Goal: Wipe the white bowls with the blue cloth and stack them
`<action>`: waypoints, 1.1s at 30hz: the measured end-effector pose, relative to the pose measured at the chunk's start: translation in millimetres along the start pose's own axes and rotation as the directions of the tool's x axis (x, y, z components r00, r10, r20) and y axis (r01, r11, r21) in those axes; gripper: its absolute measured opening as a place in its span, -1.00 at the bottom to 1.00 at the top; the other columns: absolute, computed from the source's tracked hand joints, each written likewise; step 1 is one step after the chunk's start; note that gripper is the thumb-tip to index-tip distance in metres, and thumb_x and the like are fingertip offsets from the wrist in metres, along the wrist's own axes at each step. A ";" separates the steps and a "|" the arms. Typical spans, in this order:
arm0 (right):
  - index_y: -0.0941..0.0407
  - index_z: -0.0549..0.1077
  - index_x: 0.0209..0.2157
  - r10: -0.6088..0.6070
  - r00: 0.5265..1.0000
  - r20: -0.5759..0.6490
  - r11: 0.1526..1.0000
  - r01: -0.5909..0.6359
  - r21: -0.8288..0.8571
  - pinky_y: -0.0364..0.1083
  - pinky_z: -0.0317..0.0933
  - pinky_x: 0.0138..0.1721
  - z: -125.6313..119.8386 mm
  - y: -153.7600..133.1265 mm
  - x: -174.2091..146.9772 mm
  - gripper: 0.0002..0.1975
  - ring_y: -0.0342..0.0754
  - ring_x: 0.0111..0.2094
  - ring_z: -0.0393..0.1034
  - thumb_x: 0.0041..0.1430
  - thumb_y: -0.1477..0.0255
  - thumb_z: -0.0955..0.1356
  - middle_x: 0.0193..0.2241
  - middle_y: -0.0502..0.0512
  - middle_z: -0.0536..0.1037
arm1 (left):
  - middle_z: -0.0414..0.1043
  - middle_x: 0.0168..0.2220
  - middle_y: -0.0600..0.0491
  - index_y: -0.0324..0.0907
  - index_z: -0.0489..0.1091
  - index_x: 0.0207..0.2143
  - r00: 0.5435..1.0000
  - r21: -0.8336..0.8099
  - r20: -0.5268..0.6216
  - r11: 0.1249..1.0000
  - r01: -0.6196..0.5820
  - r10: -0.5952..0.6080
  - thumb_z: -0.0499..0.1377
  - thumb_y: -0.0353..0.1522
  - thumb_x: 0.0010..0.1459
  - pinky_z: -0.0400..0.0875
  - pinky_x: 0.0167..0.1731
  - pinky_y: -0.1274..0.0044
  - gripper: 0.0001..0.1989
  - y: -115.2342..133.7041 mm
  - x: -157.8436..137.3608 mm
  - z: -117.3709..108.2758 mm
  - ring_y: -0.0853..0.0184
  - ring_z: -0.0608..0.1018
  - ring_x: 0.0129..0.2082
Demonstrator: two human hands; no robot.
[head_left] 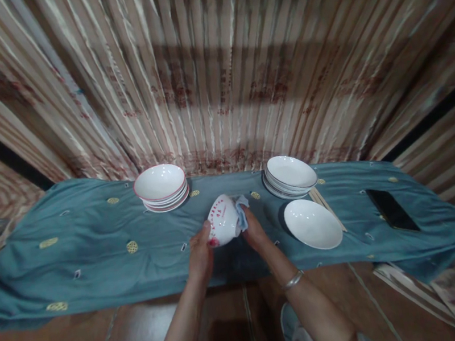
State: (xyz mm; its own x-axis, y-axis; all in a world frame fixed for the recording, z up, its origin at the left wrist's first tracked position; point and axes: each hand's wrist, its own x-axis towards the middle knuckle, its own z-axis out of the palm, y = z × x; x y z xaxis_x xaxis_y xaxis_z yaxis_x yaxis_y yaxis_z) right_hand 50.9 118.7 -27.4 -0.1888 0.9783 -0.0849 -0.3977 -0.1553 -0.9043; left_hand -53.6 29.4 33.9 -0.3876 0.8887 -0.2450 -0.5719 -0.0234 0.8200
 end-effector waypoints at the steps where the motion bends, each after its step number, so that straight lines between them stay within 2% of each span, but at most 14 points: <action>1: 0.09 0.45 -0.18 0.046 0.999 0.003 0.996 -0.046 0.072 0.00 0.27 0.01 2.1 0.8 -0.8 -0.59 -0.01 -0.07 0.43 0.07 0.09 0.28 -0.27 0.05 0.59 | 0.52 -0.59 -0.01 -0.25 0.49 -0.61 1.000 -0.020 0.005 1.000 0.002 -0.002 0.38 -0.14 -0.23 0.43 -0.32 0.46 -0.67 0.0 -0.1 0.8 0.16 0.59 -0.35; 5: 0.07 0.45 -0.19 0.241 0.970 -0.015 0.934 -0.228 0.276 -0.05 0.36 -0.16 12.0 -2.8 -10.0 -0.63 -0.05 -0.22 0.48 0.13 0.12 0.24 -0.35 0.02 0.58 | 0.59 -0.40 -0.13 -0.32 0.54 -0.43 1.000 -0.129 0.025 0.992 -0.001 0.004 0.36 -0.14 -0.17 0.39 -0.10 0.37 -0.61 -1.6 1.6 3.3 0.09 0.57 -0.15; 10: 0.02 0.45 -0.27 0.450 0.890 -0.079 0.833 -0.386 0.397 -0.11 0.36 -0.35 21.1 -9.4 -26.2 -0.69 -0.13 -0.43 0.45 0.24 0.21 0.15 -0.40 -0.05 0.59 | 0.60 -0.27 -0.15 -0.31 0.53 -0.33 0.999 -0.195 0.039 0.981 -0.010 0.018 0.33 -0.14 -0.11 0.34 0.02 0.35 -0.59 -4.9 6.2 4.9 0.11 0.53 -0.03; 14: 0.02 0.46 -0.37 0.495 0.869 -0.012 0.793 -0.446 0.416 -0.12 0.35 -0.42 25.9 -3.8 -37.8 -0.76 -0.12 -0.45 0.44 0.21 0.30 0.20 -0.46 -0.04 0.57 | 0.60 -0.28 -0.12 -0.29 0.53 -0.29 0.998 -0.167 0.050 0.986 -0.024 0.033 0.31 -0.12 -0.09 0.37 -0.04 0.38 -0.57 -7.3 7.8 3.2 0.13 0.54 -0.06; 20: 0.11 0.46 -0.47 0.549 0.830 0.093 0.729 -0.531 0.432 -0.08 0.39 -0.34 26.8 3.6 -53.2 -0.89 -0.11 -0.44 0.44 0.08 0.45 0.31 -0.49 0.02 0.56 | 0.58 -0.45 -0.07 -0.32 0.53 -0.39 0.999 0.067 -0.023 0.997 -0.032 0.034 0.31 -0.04 -0.16 0.41 -0.31 0.48 -0.52 -2.8 3.3 0.3 0.18 0.59 -0.32; 23: 0.13 0.46 -0.47 0.542 0.833 0.109 0.757 -0.541 0.366 -0.07 0.40 -0.30 25.8 -1.4 -59.5 -0.91 -0.12 -0.43 0.45 0.06 0.46 0.33 -0.50 0.02 0.56 | 0.54 -0.54 0.00 -0.29 0.52 -0.43 0.999 0.061 -0.022 0.997 -0.039 0.040 0.31 -0.04 -0.17 0.35 -0.47 0.54 -0.54 -2.7 3.8 -1.7 0.29 0.54 -0.49; 27: 0.15 0.46 -0.44 0.481 0.865 0.146 0.842 -0.502 0.199 -0.08 0.41 -0.34 24.5 -7.0 -66.2 -0.89 -0.14 -0.50 0.42 0.02 0.39 0.36 -0.54 -0.02 0.54 | 0.41 -0.68 0.11 -0.26 0.48 -0.53 0.999 0.051 -0.051 0.999 -0.006 0.009 0.34 -0.05 -0.22 0.24 -0.62 0.59 -0.57 -5.3 5.5 -3.7 0.43 0.38 -0.68; 30: 0.15 0.45 -0.44 0.432 0.890 0.145 0.892 -0.445 0.079 -0.08 0.41 -0.41 22.0 -7.7 -68.3 -0.81 -0.14 -0.56 0.40 -0.04 0.31 0.40 -0.59 -0.05 0.51 | 0.38 -0.69 0.12 -0.27 0.47 -0.54 0.999 0.039 -0.035 0.999 -0.007 0.008 0.36 -0.08 -0.24 0.23 -0.62 0.59 -0.59 -6.6 6.2 -3.8 0.45 0.35 -0.70; 33: 0.15 0.46 -0.47 0.395 0.915 0.088 0.918 -0.397 0.002 -0.11 0.39 -0.48 18.3 -9.6 -67.4 -0.78 -0.14 -0.59 0.40 -0.13 0.29 0.44 -0.61 -0.07 0.50 | 0.41 -0.67 0.10 -0.27 0.48 -0.53 1.000 0.023 -0.010 1.000 -0.015 0.015 0.36 -0.07 -0.24 0.24 -0.62 0.59 -0.58 -7.2 7.4 -4.7 0.43 0.39 -0.68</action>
State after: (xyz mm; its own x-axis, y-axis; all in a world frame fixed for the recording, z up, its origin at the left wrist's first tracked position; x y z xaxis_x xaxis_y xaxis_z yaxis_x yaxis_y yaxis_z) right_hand 51.0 51.7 -5.3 -0.4087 0.8213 -0.3980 -0.2922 -0.5309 -0.7955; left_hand -55.8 33.9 23.7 -0.4031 0.8838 -0.2377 -0.5494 -0.0259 0.8352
